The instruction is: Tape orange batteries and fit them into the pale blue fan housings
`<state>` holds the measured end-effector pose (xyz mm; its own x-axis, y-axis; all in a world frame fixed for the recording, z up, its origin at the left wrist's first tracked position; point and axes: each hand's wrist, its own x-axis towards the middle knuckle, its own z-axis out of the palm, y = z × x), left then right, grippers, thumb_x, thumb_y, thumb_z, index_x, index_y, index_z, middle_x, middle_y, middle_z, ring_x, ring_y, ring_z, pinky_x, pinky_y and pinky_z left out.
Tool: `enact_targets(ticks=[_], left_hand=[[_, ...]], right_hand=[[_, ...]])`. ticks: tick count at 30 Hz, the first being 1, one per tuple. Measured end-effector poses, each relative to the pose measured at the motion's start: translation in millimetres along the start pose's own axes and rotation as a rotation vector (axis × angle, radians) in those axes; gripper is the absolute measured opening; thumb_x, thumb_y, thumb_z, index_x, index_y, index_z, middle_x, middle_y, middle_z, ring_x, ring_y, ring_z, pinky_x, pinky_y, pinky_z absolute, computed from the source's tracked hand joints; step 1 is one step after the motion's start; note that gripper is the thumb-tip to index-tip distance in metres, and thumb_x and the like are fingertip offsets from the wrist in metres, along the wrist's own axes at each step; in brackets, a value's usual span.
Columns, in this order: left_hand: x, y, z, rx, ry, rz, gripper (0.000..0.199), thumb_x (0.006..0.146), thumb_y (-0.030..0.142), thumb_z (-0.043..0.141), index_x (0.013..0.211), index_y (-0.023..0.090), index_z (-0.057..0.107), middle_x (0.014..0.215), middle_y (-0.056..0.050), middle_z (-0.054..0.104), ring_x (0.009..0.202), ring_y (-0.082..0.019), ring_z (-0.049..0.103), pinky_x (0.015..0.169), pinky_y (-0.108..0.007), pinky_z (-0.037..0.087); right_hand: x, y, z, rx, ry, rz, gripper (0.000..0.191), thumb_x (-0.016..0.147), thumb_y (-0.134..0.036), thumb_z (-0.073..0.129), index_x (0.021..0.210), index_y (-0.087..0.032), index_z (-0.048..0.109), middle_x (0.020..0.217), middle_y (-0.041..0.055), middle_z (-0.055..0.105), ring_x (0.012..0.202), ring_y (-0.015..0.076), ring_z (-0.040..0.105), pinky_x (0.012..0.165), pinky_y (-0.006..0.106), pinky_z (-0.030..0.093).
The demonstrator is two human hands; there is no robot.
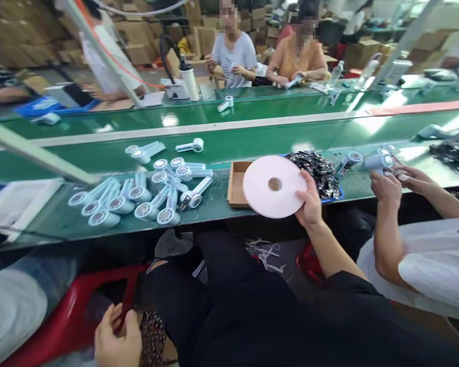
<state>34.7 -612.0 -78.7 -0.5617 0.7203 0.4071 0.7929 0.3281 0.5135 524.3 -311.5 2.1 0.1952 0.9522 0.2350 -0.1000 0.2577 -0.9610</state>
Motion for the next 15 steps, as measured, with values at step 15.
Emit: enact_targets(ticks=[15], left_hand=[[160.3,256.6,170.0,-0.313,-0.411,0.928,0.057,0.09,0.041,0.079,0.142,0.027,0.062,0.14,-0.012,0.067,0.139,-0.038,0.051,0.117,-0.055,0.044]], right_hand=[[119.1,-18.6,-101.5,-0.403,0.4,-0.346,0.07,0.086,-0.035,0.052,0.151,-0.017,0.037,0.158,0.0182,0.046,0.143,0.0299,0.05,0.123,0.054,0.037]])
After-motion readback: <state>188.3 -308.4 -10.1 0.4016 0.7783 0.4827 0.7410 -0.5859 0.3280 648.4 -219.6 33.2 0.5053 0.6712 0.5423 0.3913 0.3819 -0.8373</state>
